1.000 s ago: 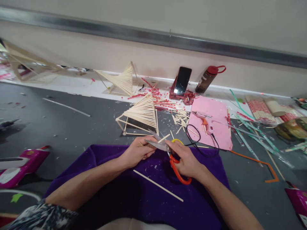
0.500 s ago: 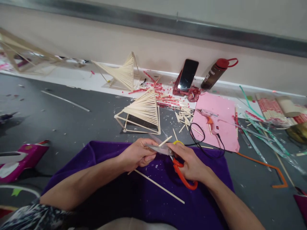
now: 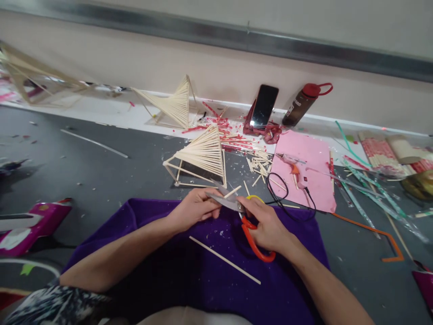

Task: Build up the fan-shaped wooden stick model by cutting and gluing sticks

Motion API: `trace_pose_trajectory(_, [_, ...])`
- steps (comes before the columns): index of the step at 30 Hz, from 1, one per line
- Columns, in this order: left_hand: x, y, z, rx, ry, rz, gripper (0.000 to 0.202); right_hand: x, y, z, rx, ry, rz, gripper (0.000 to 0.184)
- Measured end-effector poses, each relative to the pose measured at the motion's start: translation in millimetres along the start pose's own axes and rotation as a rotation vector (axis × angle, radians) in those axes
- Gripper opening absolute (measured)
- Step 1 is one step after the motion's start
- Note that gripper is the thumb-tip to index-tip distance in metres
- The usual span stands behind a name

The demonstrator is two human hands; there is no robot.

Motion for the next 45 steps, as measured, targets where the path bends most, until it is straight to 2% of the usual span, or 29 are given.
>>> trace_pose_trajectory(5, [3.0,6,16,-0.238,-0.157,0.132,0.006,0,3,-9,-0.003,0.075,0.111,0.066])
trace_pose_trajectory(9, [2.4,8,16,-0.360,-0.200,0.155,0.006,-6,4,-11,-0.027,0.070,0.119,0.064])
trace_pose_trajectory(17, [1.7,8,14,-0.404,-0.391,0.111,0.014,-9,4,-9,0.021,0.097,0.116,0.065])
trace_pose_trajectory(21, [-4.0,13,19,-0.428,-0.492,0.076,0.019,-8,1,-12,0.009,0.129,0.093,0.058])
trace_pose_trajectory(25, [-6.2,15,22,-0.446,-0.535,0.104,0.017,-9,0,-13,-0.021,0.089,0.080,0.051])
trace_pose_trajectory(28, [-5.8,15,21,-0.416,-0.522,0.105,0.022,-12,3,-10,0.010,0.048,0.082,0.057])
trace_pose_trajectory(31, [-4.3,13,16,-0.348,-0.418,0.084,0.024,-14,5,-7,0.040,0.028,0.073,0.064])
trace_pose_trajectory(38, [-8.6,10,2,-0.074,-0.017,0.033,0.005,-11,6,-7,0.121,-0.006,0.059,0.069])
trace_pose_trajectory(42, [-13.3,12,-4,0.094,0.094,0.006,0.022,-8,5,-5,0.154,-0.014,0.019,0.062])
trace_pose_trajectory(45, [-17.7,14,-6,0.171,0.158,-0.070,0.033,-6,5,-6,0.199,-0.026,0.007,0.059])
Point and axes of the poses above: each hand's wrist, its own y-axis away from the middle knuckle, its own x-axis out of the back of the hand, z = x × y, the point moved 5 cm from there along -y, towards the middle knuckle, and after that the axes turned 3 degrees about -x, right-handed, at the moved point
